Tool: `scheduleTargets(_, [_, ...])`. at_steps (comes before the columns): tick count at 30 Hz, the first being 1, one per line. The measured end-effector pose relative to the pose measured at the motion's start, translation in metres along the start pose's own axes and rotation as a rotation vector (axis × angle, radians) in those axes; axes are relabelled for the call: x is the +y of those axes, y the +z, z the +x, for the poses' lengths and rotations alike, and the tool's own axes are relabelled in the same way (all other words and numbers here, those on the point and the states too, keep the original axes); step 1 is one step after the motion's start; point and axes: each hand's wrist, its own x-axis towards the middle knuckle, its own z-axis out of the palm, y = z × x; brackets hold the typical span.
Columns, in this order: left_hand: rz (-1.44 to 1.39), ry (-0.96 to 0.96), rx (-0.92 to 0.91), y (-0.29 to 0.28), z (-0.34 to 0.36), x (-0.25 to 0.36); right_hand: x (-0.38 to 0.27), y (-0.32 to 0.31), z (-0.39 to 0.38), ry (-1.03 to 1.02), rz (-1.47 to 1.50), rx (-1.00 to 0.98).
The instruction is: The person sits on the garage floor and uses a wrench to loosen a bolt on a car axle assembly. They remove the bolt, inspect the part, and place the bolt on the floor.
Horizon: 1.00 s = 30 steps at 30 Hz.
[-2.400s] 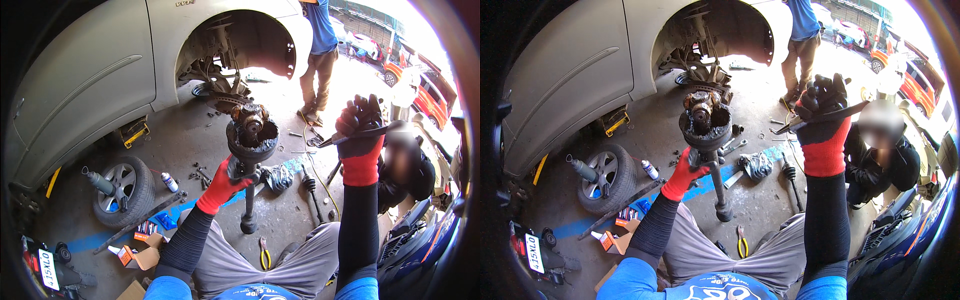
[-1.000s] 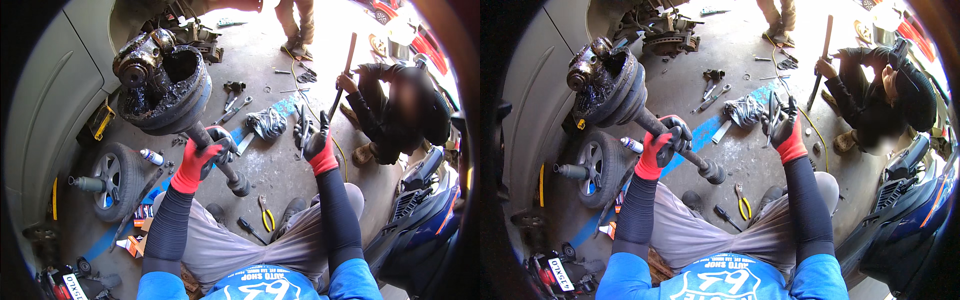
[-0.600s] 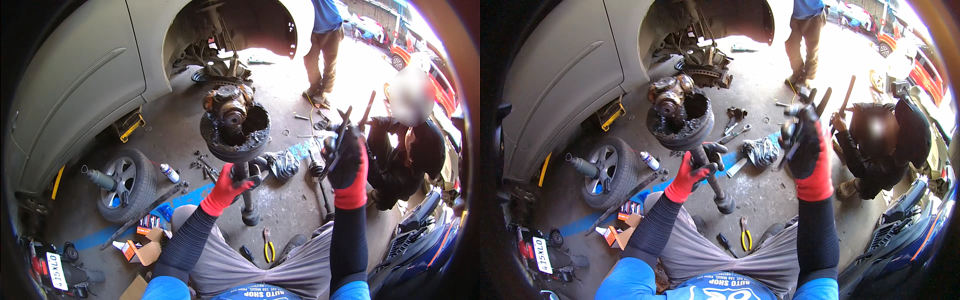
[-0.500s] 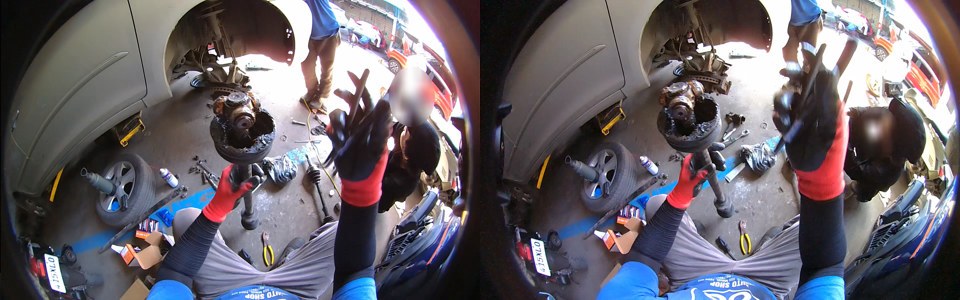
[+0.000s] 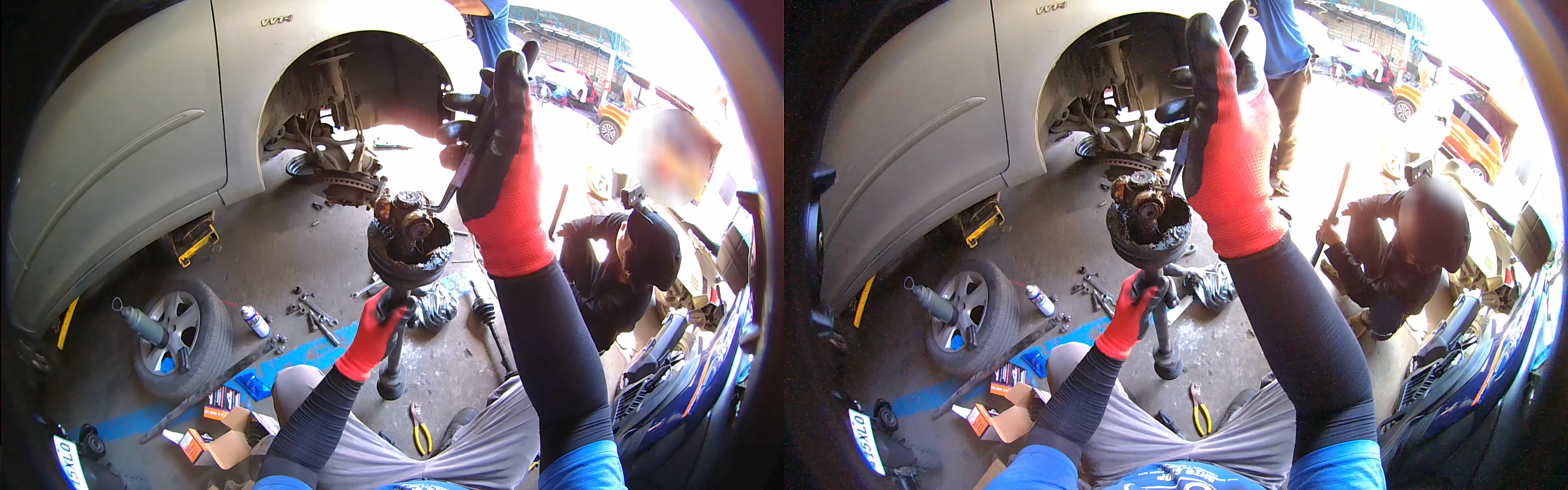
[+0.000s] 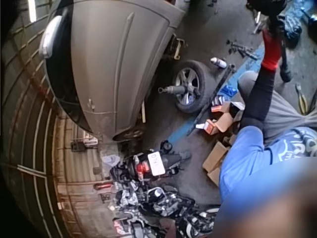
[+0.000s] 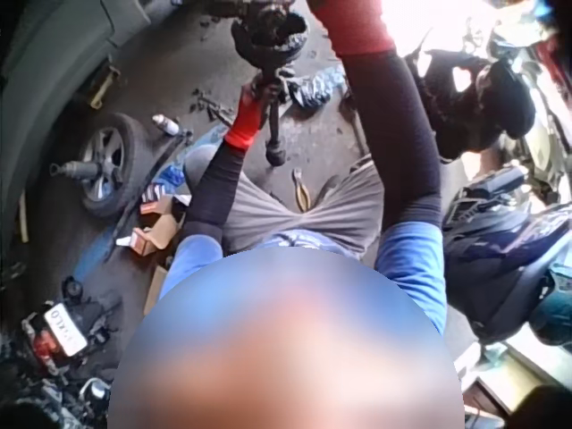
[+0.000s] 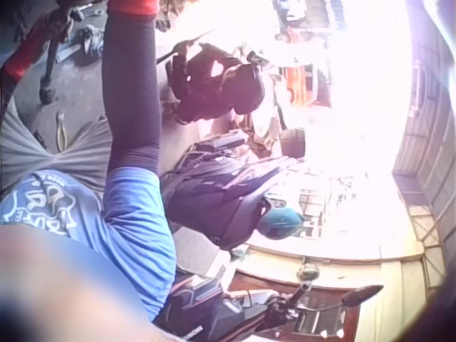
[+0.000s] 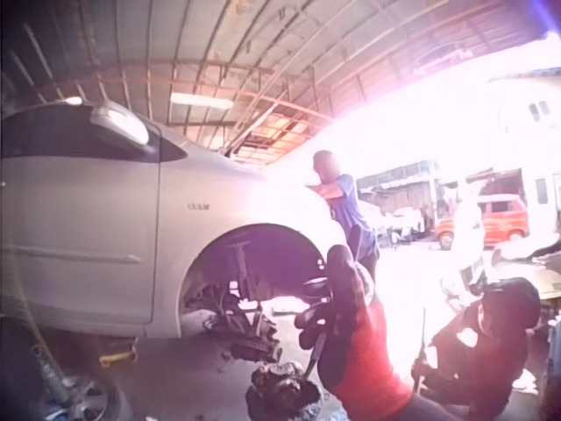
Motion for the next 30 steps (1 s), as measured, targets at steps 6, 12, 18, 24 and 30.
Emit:
scheduleTargets(6, [0.046, 0.025, 0.001, 0.007, -0.002, 0.015, 0.000, -0.001, 0.002, 0.230, -0.002, -0.031])
scheduleTargets(12, [0.156, 0.079, 0.030, 0.017, -0.004, 0.028, 0.006, 0.001, 0.000, 0.086, 0.101, -0.013])
scheduleTargets(18, [0.353, 0.097, -0.027, 0.014, -0.006, 0.037, 0.008, 0.000, -0.005, 0.243, 0.173, 0.088])
scheduleTargets(24, [0.476, 0.119, -0.211, -0.001, -0.006, 0.050, 0.008, -0.002, -0.017, 0.035, 0.154, 0.002])
scheduleTargets(30, [0.169, 0.251, -0.114, -0.002, -0.006, 0.054, 0.011, -0.002, -0.020, -0.226, -0.137, -0.081])
